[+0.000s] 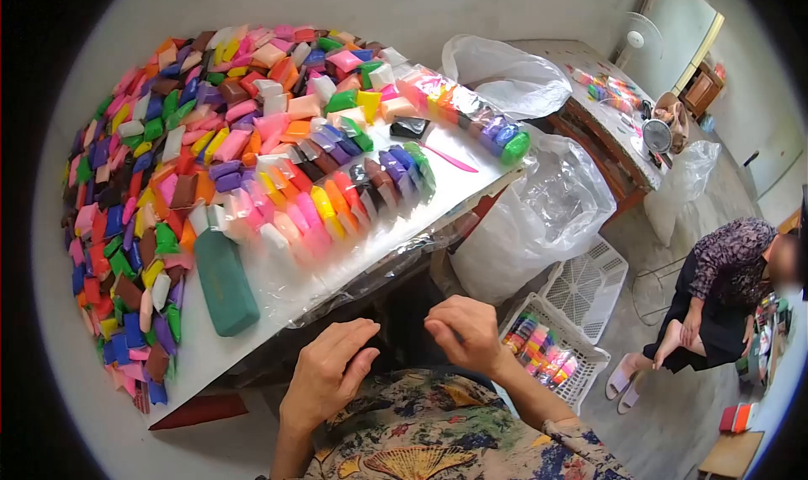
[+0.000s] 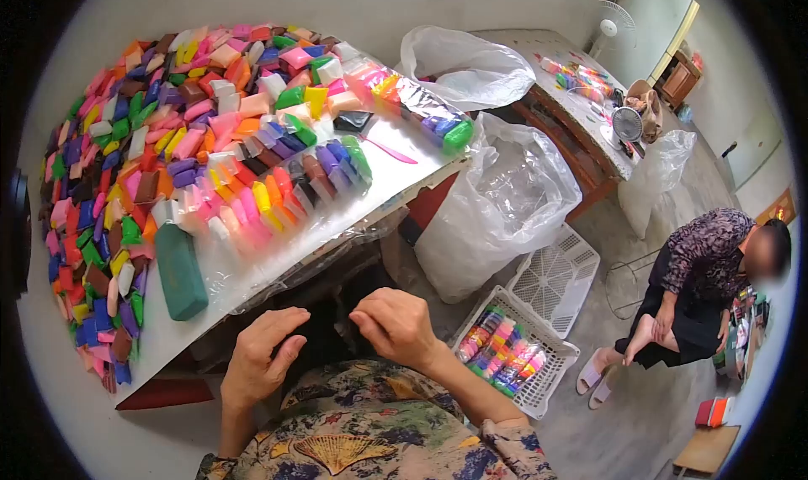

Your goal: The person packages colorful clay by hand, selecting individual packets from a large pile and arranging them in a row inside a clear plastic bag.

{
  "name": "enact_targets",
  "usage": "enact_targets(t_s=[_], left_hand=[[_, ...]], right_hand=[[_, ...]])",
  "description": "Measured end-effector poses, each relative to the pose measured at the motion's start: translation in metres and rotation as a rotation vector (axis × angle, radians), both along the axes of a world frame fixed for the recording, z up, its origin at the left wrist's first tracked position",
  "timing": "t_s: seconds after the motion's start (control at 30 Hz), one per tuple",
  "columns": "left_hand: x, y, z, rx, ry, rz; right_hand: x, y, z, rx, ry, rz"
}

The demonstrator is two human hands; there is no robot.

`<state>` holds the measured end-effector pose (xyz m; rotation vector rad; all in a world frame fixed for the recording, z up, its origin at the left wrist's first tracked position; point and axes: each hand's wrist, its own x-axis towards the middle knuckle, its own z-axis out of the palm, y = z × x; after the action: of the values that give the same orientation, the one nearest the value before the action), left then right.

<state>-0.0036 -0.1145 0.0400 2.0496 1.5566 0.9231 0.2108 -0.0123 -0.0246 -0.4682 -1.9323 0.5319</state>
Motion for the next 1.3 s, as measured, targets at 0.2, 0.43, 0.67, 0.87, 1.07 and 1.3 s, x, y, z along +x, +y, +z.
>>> enact_targets(t_s=[0.2,0.43,0.67,0.87,1.07,1.3], left_hand=[[0.018,0.008,-0.030,-0.178,-0.031,-0.149],[0.024,0.018,-0.083,-0.350,-0.050,-0.167],[0.031,0.012,-0.170,-0.601,-0.113,-0.179],[0.043,-0.003,-0.202,-0.759,-0.077,-0.173],[0.040,0.004,-0.219,-0.798,-0.075,-0.152],[0.029,0.011,-0.229,-0.773,-0.073,-0.196]], right_hand=[[0.029,0.041,0.030,-0.039,0.126,-0.204],[0.033,0.156,0.040,0.171,-0.180,-0.438],[0.017,0.184,0.025,0.391,-0.441,-0.489],[0.011,0.174,0.022,0.312,-0.413,-0.545],[0.010,0.170,0.016,0.301,-0.326,-0.581],[0.002,0.168,-0.019,0.227,0.101,-0.590]])
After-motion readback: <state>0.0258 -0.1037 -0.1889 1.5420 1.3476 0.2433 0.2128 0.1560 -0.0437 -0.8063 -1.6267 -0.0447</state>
